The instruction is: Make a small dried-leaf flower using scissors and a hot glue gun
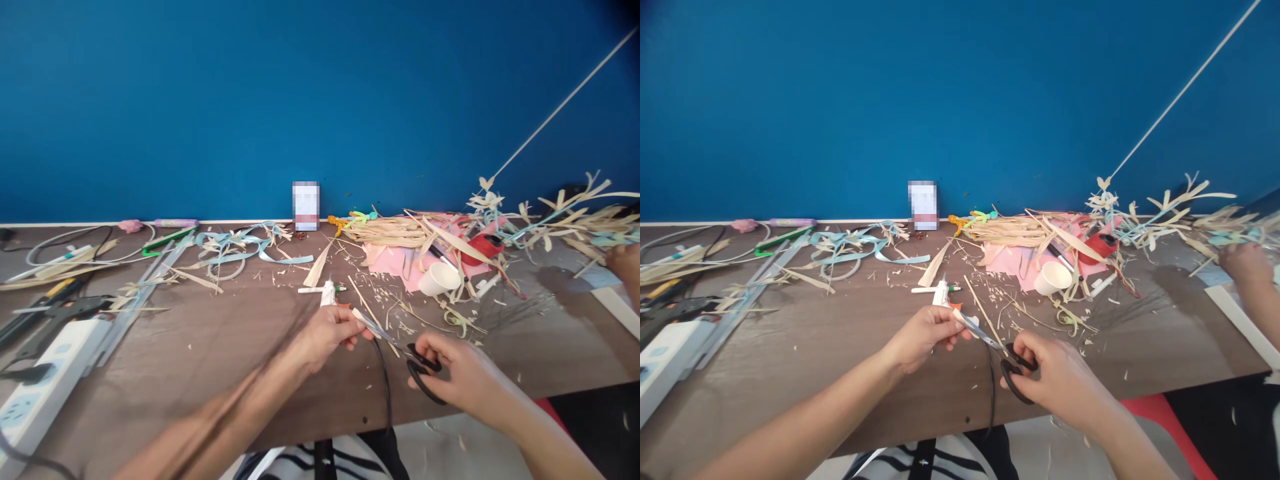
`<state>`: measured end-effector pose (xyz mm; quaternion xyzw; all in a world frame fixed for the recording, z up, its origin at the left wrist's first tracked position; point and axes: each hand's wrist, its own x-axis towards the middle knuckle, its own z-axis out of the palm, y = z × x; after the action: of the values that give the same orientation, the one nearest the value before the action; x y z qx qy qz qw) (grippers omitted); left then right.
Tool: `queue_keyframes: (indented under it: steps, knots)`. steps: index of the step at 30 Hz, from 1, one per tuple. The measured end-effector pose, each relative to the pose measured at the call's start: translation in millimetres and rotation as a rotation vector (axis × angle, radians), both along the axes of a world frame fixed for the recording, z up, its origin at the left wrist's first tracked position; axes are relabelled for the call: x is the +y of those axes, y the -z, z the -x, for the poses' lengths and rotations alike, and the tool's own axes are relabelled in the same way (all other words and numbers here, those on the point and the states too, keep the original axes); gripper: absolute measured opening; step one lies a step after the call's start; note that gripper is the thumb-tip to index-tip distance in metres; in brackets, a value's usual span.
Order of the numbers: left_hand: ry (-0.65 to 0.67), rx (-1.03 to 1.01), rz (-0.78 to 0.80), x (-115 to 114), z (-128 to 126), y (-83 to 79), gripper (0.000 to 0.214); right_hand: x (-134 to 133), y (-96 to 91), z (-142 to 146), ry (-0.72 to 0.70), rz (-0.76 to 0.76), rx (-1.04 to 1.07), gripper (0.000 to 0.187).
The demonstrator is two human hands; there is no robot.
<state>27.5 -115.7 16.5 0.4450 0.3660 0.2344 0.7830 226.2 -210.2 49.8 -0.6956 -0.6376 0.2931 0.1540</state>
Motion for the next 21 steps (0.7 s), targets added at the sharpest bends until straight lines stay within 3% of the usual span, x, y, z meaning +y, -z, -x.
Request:
queue_keyframes:
  steps: [3, 8, 21]
  knots:
    - [0.005, -0.025, 0.018, 0.2, 0.4, 1.4, 0.024, -1.1, -0.6, -1.3, -0.089, 0.021, -0.111, 0.014]
    - [0.022, -0.068, 0.04, 0.3, 1.4, 4.9, 0.023, -0.8, -6.5, 1.8, -0.1, 0.037, -0.206, 0.016]
    - [0.029, -0.018, 0.001, -0.6, 0.7, 1.3, 0.025, -4.6, -2.4, -1.0, -0.065, 0.012, -0.181, 0.016]
